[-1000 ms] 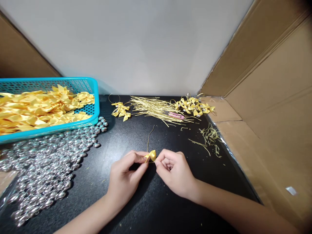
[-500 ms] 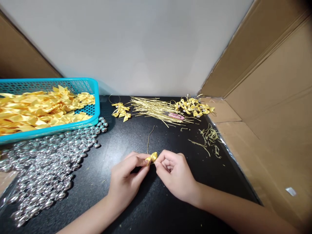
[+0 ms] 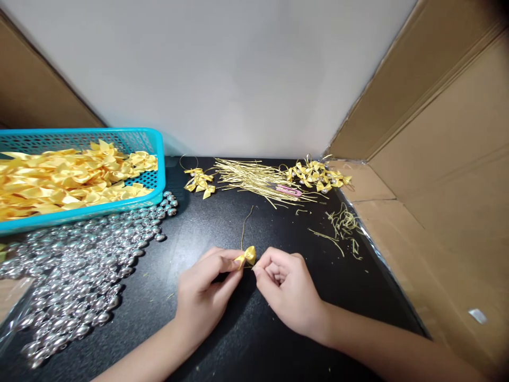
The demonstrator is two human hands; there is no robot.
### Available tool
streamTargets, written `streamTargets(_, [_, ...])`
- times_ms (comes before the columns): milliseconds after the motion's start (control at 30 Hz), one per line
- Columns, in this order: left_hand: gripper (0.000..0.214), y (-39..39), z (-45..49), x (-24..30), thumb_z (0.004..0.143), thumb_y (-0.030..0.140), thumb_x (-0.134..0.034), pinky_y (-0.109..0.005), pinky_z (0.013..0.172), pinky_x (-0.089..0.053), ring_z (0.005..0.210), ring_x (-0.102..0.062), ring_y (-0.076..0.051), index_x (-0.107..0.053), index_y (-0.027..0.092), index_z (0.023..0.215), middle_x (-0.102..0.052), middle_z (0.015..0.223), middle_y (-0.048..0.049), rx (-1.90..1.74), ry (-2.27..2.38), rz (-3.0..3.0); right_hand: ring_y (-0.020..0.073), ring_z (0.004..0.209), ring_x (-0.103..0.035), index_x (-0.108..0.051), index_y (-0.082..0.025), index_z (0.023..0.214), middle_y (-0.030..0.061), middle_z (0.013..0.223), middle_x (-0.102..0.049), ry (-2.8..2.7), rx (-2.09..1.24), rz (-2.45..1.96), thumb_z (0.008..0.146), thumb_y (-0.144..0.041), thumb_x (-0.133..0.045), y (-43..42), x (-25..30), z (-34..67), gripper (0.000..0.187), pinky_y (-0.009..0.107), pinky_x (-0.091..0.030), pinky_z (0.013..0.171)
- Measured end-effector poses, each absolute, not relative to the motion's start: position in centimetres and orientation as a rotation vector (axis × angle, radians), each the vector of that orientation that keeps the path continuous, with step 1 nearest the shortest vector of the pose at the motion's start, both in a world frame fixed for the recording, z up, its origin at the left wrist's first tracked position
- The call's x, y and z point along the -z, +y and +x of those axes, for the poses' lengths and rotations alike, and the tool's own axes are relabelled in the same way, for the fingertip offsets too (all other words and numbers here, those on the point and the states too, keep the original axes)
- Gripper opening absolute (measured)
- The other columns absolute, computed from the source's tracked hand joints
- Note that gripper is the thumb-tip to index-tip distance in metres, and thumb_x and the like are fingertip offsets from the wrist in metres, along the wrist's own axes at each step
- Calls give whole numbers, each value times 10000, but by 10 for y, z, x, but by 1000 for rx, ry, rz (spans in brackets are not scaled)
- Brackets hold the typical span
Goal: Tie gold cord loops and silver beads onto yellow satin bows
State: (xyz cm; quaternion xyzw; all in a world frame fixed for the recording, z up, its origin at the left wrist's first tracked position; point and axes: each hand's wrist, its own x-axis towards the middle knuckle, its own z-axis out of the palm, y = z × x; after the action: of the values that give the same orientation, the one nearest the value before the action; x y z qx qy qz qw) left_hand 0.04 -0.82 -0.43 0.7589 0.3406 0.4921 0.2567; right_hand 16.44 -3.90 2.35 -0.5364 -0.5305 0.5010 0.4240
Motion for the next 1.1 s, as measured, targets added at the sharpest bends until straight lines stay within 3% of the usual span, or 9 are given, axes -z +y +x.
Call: streamTargets(1100, [185, -9, 1, 0, 828, 1, -619, -257, 624, -562, 704, -691, -149, -609, 185, 813, -764, 865, -60, -1332, 847, 2154, 47, 410, -289, -439, -198, 604, -104, 454, -331, -1295, -1285, -1372, 710, -130, -497, -39, -29, 164, 139, 182, -212, 413])
